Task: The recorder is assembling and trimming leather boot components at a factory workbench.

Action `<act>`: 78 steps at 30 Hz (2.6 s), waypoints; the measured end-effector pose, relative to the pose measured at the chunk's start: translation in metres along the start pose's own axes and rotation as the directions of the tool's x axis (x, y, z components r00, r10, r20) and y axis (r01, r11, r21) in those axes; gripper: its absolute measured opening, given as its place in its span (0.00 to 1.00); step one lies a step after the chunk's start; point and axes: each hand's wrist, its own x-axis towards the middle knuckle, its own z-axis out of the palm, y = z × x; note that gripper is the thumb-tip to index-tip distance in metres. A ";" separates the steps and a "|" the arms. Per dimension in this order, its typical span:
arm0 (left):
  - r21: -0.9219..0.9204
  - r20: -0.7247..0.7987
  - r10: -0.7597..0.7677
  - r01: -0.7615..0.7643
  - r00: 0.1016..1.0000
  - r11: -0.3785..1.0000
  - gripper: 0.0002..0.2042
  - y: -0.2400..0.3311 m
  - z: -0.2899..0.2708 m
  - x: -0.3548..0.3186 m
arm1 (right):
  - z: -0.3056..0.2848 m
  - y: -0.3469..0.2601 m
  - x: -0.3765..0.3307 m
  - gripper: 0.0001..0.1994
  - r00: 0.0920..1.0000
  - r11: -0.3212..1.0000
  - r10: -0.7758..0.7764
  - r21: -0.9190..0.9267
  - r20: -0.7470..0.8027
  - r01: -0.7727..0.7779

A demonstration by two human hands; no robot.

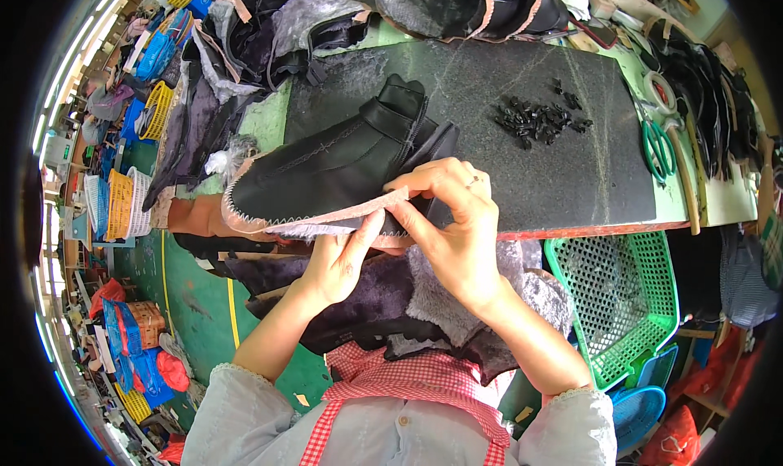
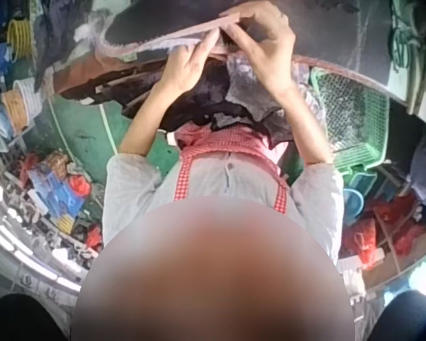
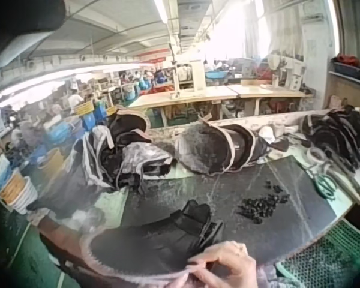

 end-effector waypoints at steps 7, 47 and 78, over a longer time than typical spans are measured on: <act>0.381 0.444 -0.155 -0.030 0.883 0.924 0.25 0.005 -0.015 -0.026 | -0.023 0.009 0.049 0.05 0.975 0.990 0.142 0.020 -0.171 -0.141; 0.122 0.007 0.117 -0.117 0.993 0.986 0.31 0.051 -0.072 0.081 | -0.286 0.142 0.008 0.21 0.945 0.351 0.242 -0.888 -0.220 -0.297; 0.109 -0.119 0.127 -0.114 0.985 0.987 0.17 0.043 -0.052 0.086 | -0.143 -0.022 0.026 0.23 0.882 0.881 0.359 -0.422 0.304 -0.213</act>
